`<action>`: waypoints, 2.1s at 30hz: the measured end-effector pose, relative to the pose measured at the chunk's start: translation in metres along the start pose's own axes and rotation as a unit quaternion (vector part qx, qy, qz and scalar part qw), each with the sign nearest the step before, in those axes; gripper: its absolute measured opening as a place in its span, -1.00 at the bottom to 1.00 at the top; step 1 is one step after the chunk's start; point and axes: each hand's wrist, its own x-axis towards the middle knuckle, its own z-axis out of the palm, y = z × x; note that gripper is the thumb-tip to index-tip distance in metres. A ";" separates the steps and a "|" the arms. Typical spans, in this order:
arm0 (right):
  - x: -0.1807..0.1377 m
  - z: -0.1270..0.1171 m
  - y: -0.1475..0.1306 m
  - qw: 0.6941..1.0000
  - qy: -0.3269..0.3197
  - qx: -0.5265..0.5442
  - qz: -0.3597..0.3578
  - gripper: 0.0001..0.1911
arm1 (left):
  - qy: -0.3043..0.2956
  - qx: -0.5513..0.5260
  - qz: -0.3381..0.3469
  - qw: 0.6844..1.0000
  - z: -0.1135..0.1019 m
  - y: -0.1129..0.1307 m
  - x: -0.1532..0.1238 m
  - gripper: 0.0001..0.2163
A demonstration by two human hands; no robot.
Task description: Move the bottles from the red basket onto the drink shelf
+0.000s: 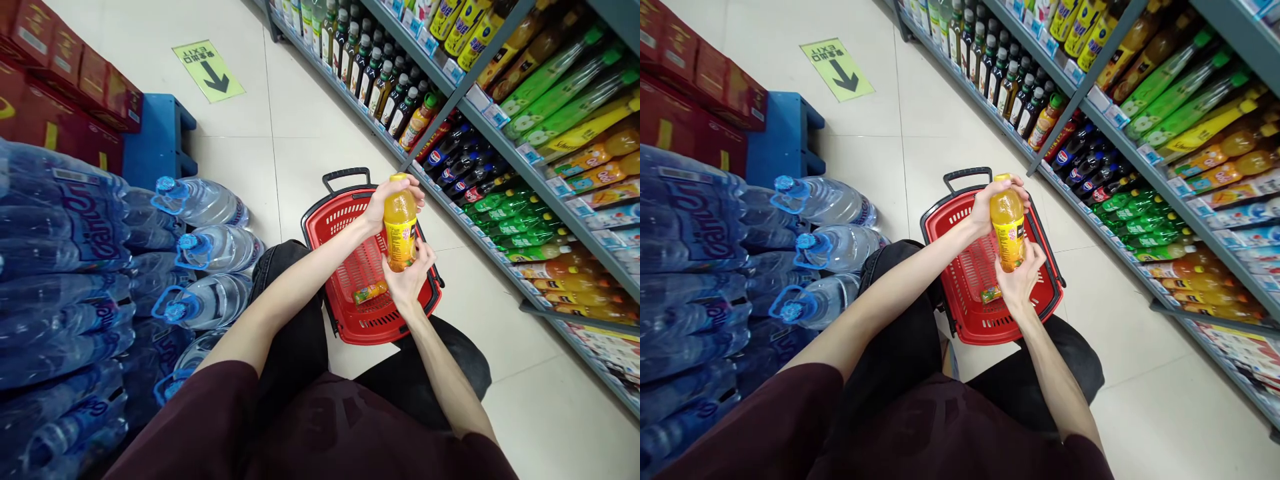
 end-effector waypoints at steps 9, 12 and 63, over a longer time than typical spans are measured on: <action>0.006 -0.007 0.030 0.971 0.097 0.026 -0.219 -0.50 | 0.058 -0.116 -0.002 0.992 -0.008 0.009 0.004 -0.71; -0.005 -0.003 0.038 0.981 0.061 0.008 -0.183 -0.78 | 0.075 -0.120 0.005 0.990 -0.007 0.013 0.003 -0.76; 0.018 -0.025 -0.022 0.491 -0.278 0.667 0.486 -0.48 | 0.012 -0.027 0.016 0.999 -0.006 0.011 -0.004 -0.65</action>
